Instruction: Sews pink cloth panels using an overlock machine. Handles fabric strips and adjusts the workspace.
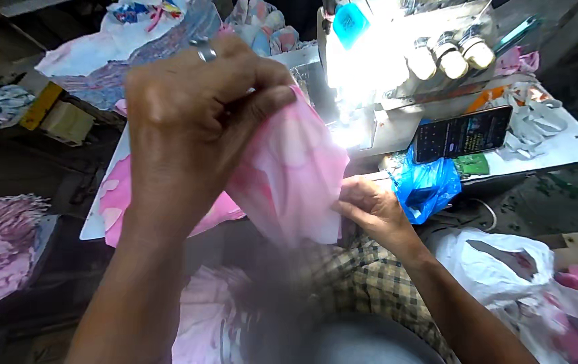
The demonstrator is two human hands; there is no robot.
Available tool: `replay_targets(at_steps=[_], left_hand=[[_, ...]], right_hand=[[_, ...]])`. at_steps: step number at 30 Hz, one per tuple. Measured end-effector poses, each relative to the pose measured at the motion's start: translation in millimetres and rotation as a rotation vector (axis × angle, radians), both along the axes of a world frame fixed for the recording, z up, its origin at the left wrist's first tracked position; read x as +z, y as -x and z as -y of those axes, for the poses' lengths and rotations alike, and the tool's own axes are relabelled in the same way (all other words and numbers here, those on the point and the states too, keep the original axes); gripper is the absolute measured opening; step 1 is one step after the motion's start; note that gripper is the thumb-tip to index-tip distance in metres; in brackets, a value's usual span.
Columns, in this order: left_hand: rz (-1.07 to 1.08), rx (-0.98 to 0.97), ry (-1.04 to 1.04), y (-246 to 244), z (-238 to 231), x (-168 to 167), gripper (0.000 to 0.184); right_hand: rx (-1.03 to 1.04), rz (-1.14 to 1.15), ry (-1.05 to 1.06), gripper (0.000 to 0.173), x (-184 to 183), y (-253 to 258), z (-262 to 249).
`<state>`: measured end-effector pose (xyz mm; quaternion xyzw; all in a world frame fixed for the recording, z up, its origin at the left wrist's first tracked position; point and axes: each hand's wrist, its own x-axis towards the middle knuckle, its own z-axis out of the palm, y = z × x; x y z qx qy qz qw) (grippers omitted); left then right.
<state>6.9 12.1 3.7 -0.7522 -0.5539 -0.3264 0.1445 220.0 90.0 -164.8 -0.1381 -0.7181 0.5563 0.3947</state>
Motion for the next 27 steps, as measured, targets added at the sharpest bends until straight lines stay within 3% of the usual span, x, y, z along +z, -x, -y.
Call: replay_targets(at_steps=[8, 12, 15, 19, 21, 23, 25, 27], left_hand=[[0.192, 0.069, -0.129, 26, 9, -15, 0.024], [0.462, 0.025, -0.162, 32, 17, -42, 0.012], [0.722, 0.178, -0.257, 12, 31, -73, 0.011], [0.671, 0.242, -0.506, 4, 34, -70, 0.015], [0.550, 0.175, -0.585, 11, 17, -49, 0.016], [0.418, 0.056, -0.538, 16, -20, -26, 0.017], [0.329, 0.047, -0.270, 23, -66, -28, 0.024], [0.249, 0.151, 0.057, 32, -107, -53, 0.027]], right_hand=[[-0.143, 0.020, -0.054, 0.011, 6, -6, -8], [-0.302, 0.071, -0.333, 0.008, 16, -6, -15], [-0.432, 0.179, -0.626, 0.012, 27, -6, -14], [-0.438, 0.222, -0.761, 0.019, 47, -17, 6], [-0.440, 0.167, -0.734, 0.016, 58, -26, 18], [-0.448, 0.130, -0.633, 0.014, 59, -29, 20], [-0.441, 0.143, -0.462, 0.017, 39, -22, 8], [-0.357, 0.163, -0.159, 0.022, 1, -12, -9]])
